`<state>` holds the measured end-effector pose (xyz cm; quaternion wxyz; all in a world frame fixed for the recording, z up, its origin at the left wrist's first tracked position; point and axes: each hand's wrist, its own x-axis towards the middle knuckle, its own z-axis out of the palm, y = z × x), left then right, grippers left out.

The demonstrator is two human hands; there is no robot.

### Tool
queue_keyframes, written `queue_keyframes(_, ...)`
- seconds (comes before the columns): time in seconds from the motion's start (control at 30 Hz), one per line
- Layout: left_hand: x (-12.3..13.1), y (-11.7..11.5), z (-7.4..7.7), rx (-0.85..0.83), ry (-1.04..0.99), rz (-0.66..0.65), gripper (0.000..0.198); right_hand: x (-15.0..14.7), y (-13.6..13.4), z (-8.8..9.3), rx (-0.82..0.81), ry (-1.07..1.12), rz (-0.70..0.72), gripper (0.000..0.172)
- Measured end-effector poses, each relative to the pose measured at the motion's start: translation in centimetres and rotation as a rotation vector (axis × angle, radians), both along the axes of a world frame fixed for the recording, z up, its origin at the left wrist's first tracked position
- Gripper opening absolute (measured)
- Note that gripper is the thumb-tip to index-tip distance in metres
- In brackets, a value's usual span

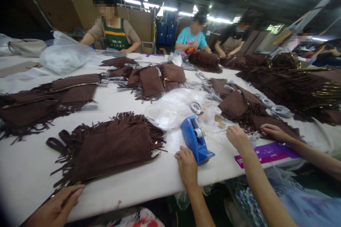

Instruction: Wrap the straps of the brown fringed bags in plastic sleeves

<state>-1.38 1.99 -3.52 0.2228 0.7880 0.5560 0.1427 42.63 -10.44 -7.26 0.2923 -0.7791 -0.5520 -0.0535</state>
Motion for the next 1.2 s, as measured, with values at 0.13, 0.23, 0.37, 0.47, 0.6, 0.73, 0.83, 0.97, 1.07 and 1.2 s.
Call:
queue_keyframes(0.13, 1.7, -0.4, 0.9, 0.002, -0.027, -0.057, 0.035, -0.4, 0.0, -0.1, 0.06, 0.013, -0.062, 0.022)
queue_keyframes(0.23, 2.7, -0.8, 1.5, 0.012, -0.04, -0.102, 0.034, -0.4, -0.3, -0.1, 0.07, 0.002, -0.056, 0.023)
queue_keyframes(0.37, 4.1, -1.3, 1.4, -0.006, -0.033, -0.155, 0.031, -0.4, -0.2, 0.4, -0.021, -0.091, 0.032, 0.031)
queue_keyframes(0.47, 5.0, -1.6, 0.9, -0.008, -0.063, -0.182, 0.03, -0.5, -0.1, 1.0, -0.031, -0.072, 0.028, 0.02)
queue_keyframes(0.6, 5.2, -2.0, 0.6, -0.034, -0.094, -0.189, 0.03, -0.5, -0.4, 1.2, 0.038, 0.036, -0.085, 0.025)
queue_keyframes(0.73, 5.3, -2.2, 1.1, -0.055, -0.096, -0.169, 0.03, -0.1, -1.0, 0.8, 0.05, 0.118, -0.18, 0.029)
queue_keyframes(0.83, 6.6, -2.2, 2.1, -0.046, -0.121, -0.19, 0.028, 0.0, -1.4, 0.4, 0.023, 0.143, -0.218, 0.028)
queue_keyframes(0.97, 9.9, -2.2, 3.8, 0.001, -0.186, -0.321, 0.024, -0.2, -1.6, 0.6, -0.034, 0.109, -0.18, 0.027)
queue_keyframes(1.07, 12.4, -2.3, 4.8, 0.002, -0.219, -0.431, 0.024, -0.8, -1.8, 1.5, -0.119, 0.079, -0.083, 0.025)
queue_keyframes(1.2, 15.3, -2.5, 6.1, -0.01, -0.294, -0.542, 0.025, -2.0, -2.1, 3.0, -0.108, 0.213, 0.023, 0.021)
